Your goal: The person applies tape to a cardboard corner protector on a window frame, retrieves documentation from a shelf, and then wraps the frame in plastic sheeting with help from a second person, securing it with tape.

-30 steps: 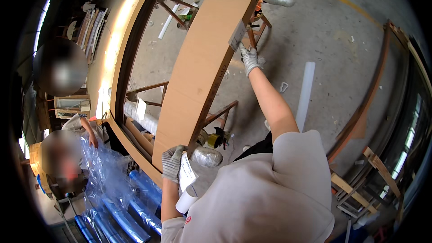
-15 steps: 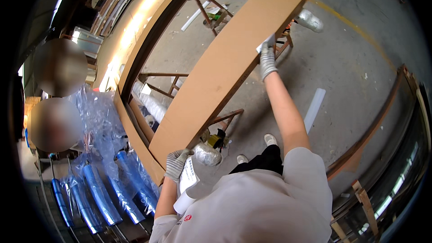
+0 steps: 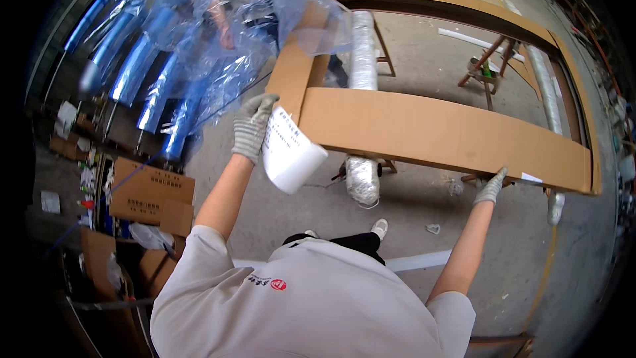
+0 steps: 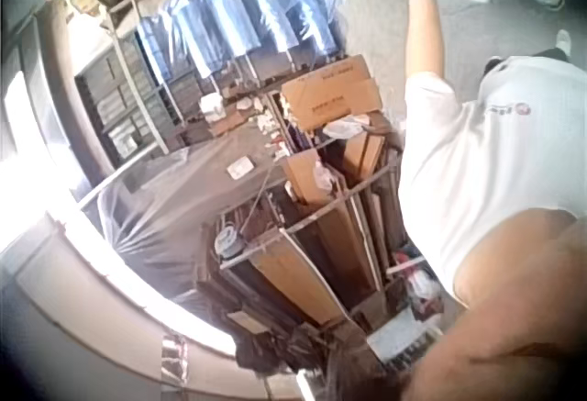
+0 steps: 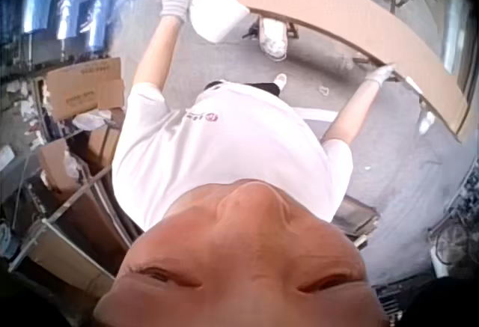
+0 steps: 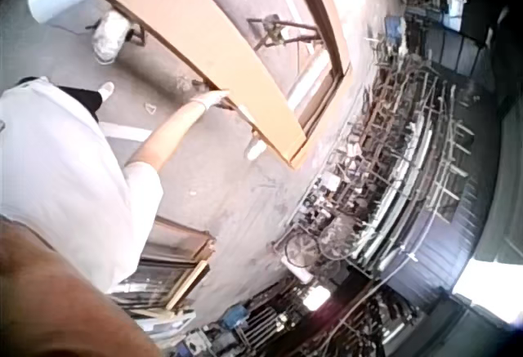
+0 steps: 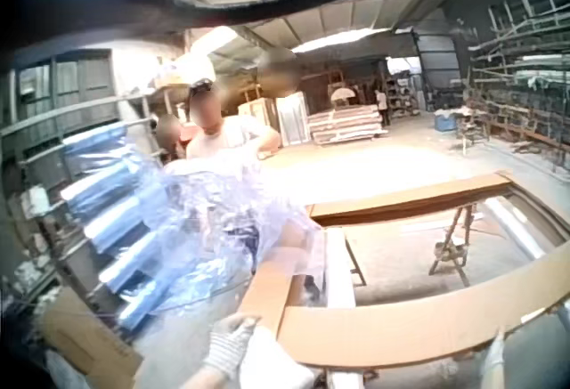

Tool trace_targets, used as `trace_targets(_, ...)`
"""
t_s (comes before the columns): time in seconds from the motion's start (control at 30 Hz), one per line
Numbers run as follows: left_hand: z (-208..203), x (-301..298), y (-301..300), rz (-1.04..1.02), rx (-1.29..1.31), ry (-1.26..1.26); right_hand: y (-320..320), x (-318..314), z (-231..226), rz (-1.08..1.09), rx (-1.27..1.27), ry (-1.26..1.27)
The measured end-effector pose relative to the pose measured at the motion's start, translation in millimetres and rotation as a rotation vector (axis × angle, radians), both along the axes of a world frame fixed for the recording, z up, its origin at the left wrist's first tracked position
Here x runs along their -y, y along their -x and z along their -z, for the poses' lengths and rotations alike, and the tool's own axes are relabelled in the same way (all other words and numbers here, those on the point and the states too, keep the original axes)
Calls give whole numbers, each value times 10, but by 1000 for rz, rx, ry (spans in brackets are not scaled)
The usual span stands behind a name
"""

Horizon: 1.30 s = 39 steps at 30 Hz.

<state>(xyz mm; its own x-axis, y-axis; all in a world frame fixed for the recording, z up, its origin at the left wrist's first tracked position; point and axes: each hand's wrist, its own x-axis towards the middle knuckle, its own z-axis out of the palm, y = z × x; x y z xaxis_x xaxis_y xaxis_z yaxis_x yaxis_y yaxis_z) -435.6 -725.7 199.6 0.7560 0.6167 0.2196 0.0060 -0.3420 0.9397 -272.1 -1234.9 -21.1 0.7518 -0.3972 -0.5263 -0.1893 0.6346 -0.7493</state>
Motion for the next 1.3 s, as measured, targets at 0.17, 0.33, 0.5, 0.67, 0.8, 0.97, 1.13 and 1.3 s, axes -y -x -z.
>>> trace_targets(0.17, -420, -604, 484, -138, 285, 138, 1430, -1860, -576, -976, 128, 227)
trace_targets(0.33, -474, -1438, 1590, -335, 367, 173, 2762, -4038, -1456, -1458, 627, -244)
trace_targets(0.5, -361, -2171, 2652, -493, 434, 217, 3422, -5400, -1937, -1630, 592, -243)
trace_targets(0.67, -404, -2697, 3577, -606, 446, 348, 3747, -6345, -2169, -1655, 557, 86)
trace_targets(0.8, -356, -3133, 4227, -616, 432, 447, 4007, -7020, -2228, -1782, 539, 37)
trace_targets(0.97, -248, -3546, 4676, -711, 373, 517, 4244, -7825, -2124, -1888, 502, -8)
trace_targets(1.13, 19, -4183, 4959, -749, 235, 597, 4437, -8885, -1940, -2005, 465, -118)
trace_targets(1.3, -80, -5072, 5043, -764, 114, 615, 4567, -10105, -1885, -2069, 472, -159)
